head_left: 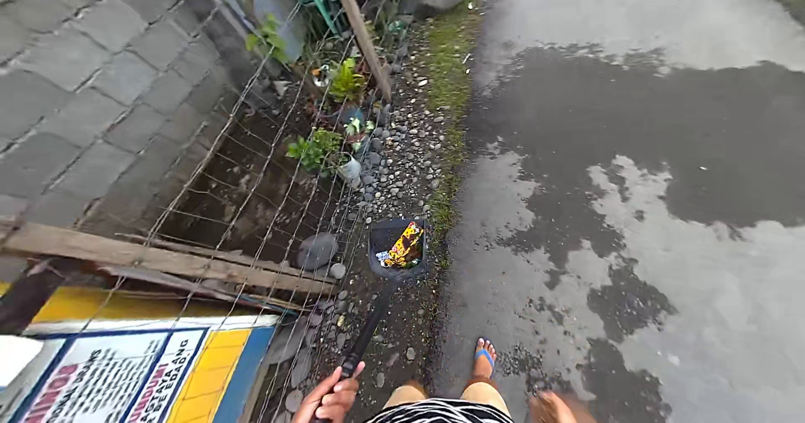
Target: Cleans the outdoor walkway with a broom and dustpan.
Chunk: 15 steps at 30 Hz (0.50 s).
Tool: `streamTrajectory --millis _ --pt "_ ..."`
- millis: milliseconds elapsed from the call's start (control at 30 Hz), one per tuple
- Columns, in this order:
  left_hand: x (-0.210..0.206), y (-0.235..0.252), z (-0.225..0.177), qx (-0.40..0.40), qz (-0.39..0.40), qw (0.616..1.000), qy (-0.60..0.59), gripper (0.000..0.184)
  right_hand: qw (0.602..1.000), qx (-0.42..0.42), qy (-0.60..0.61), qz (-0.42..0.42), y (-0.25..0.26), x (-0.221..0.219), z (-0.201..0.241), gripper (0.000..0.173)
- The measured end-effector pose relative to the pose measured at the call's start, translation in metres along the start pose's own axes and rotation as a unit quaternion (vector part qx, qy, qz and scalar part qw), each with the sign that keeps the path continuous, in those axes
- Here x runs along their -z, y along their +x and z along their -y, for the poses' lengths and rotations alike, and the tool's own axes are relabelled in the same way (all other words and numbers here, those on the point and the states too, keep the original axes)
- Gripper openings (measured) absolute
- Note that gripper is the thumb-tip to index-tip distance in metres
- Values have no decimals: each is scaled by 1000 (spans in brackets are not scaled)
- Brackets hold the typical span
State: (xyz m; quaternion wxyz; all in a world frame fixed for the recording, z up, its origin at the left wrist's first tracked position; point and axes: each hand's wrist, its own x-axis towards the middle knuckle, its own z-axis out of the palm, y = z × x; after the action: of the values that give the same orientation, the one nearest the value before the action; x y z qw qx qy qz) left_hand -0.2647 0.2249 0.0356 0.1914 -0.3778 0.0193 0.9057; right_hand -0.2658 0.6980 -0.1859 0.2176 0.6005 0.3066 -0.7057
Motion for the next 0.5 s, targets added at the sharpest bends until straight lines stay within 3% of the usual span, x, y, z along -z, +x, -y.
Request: streamTrajectory --millis 100,167,267,333,400,433,500 --pt "-16 8 14 -31 -4 999 -32 43 990 -36 -97 92 9 -143 59 13" --pt "-24 15 20 -52 -8 997 -48 43 981 -39 -91 169 1 -206 100 16" --pt "-33 26 21 -89 -18 994 -67 45 955 -43 -46 291 17 -242 151 20" --pt "-42 38 15 -101 -17 990 -95 44 938 -34 -81 334 28 -251 175 18" --pt "-51 54 3 -112 -14 987 -118 40 917 -11 -201 343 27 -272 193 54" --pt "-54 64 -5 -119 -12 984 -132 39 905 1 -265 332 22 -287 199 62" --pt "-63 87 -24 -138 -12 979 -148 39 891 7 -332 311 10 -320 208 47"
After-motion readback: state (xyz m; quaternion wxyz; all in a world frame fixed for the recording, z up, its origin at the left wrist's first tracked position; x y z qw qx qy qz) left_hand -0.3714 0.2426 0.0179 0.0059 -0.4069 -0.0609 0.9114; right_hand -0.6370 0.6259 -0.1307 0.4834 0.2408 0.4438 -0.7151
